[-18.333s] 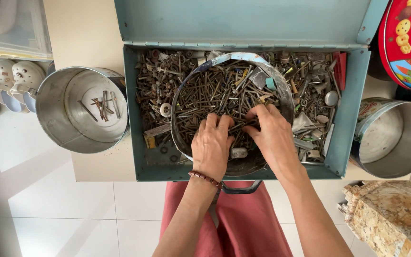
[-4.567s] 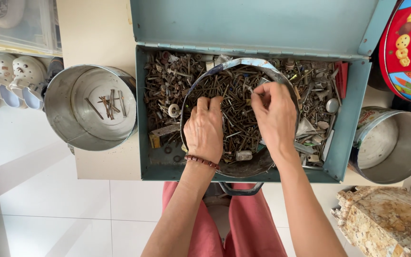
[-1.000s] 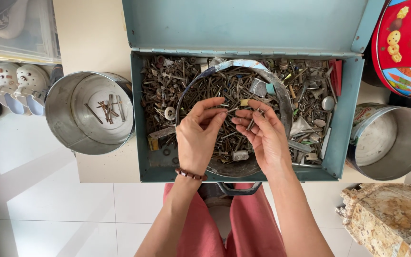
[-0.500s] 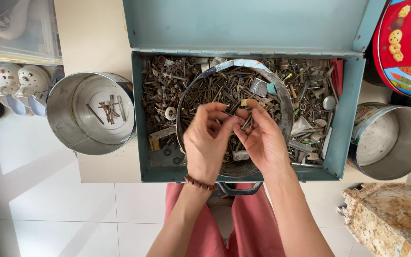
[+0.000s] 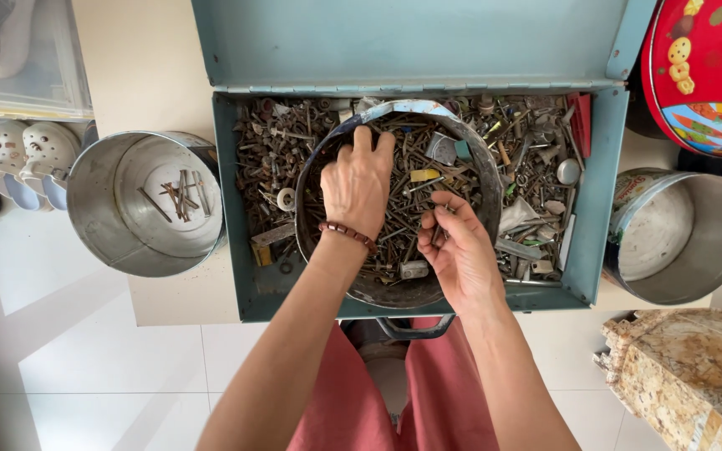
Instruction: The recorder sorts through a large collection of assorted nails and screws, picking out specific pieces and placing them into a separate metal container.
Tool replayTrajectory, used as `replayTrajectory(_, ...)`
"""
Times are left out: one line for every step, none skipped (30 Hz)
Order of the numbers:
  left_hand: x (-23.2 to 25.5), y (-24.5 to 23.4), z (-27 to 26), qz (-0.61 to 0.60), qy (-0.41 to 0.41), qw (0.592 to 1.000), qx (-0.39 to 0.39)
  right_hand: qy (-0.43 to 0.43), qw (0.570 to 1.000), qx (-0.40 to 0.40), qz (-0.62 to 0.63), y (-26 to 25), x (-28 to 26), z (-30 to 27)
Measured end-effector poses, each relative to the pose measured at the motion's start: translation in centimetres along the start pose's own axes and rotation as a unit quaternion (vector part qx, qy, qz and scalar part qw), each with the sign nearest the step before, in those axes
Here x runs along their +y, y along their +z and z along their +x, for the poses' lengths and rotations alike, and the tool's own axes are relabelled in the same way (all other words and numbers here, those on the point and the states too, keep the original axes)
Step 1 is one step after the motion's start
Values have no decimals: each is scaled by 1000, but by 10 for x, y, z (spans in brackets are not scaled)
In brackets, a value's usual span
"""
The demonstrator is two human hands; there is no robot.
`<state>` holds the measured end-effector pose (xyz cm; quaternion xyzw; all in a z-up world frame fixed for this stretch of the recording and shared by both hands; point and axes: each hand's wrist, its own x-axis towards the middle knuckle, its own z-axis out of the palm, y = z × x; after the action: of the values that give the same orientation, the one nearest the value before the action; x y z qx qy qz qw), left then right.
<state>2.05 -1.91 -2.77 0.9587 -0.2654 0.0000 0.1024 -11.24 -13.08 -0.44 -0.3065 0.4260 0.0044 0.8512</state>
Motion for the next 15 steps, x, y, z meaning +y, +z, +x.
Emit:
replayTrajectory(0, 1, 0, 0, 1, 1000, -1, 0, 1000, 2, 1, -1, 0, -1)
replayTrajectory(-1, 3, 1, 43, 30, 999, -5, 2, 1000, -2, -2, -1, 0, 0)
replayTrajectory(-1, 4, 2, 87, 58, 994, -9, 4, 1000, -6, -5, -1, 0, 0)
replayTrajectory(-2, 4, 3, 87, 59, 994, -8, 3, 1000, -6, -4, -2, 0, 1)
replayTrajectory(-2, 4, 4, 127, 95, 987, -14, 4, 1000, -7, -4, -2, -1, 1)
replayTrajectory(-3, 3, 4, 166, 130, 977, -20, 5, 1000, -9, -4, -2, 0, 2)
replayTrajectory(-4, 7, 4, 166, 131, 977, -21, 6, 1000, -9, -3, -3, 0, 2)
replayTrajectory(-6, 11, 5, 185, 170, 968, -11, 6, 1000, -10, -1, -3, 1, 3)
replayTrajectory(-8, 14, 5, 204, 208, 957, -2, 6, 1000, -11, 0, -3, 1, 4)
replayTrajectory(-8, 17, 9, 203, 208, 957, -1, 5, 1000, -10, -1, -2, 1, 4)
replayTrajectory(-8, 20, 13, 207, 219, 954, -3, 4, 1000, -10, -2, -2, 0, 4)
replayTrajectory(-8, 23, 16, 211, 229, 950, -6, 4, 1000, -8, -4, -2, 0, 4)
replayTrajectory(-7, 21, 17, 210, 228, 951, -6, 5, 1000, -8, -5, -4, 0, 4)
replayTrajectory(-6, 18, 18, 230, 231, 945, -2, 4, 1000, -11, -4, -5, 0, 3)
replayTrajectory(-5, 16, 19, 250, 234, 940, 3, 3, 1000, -13, -4, -6, 1, 3)
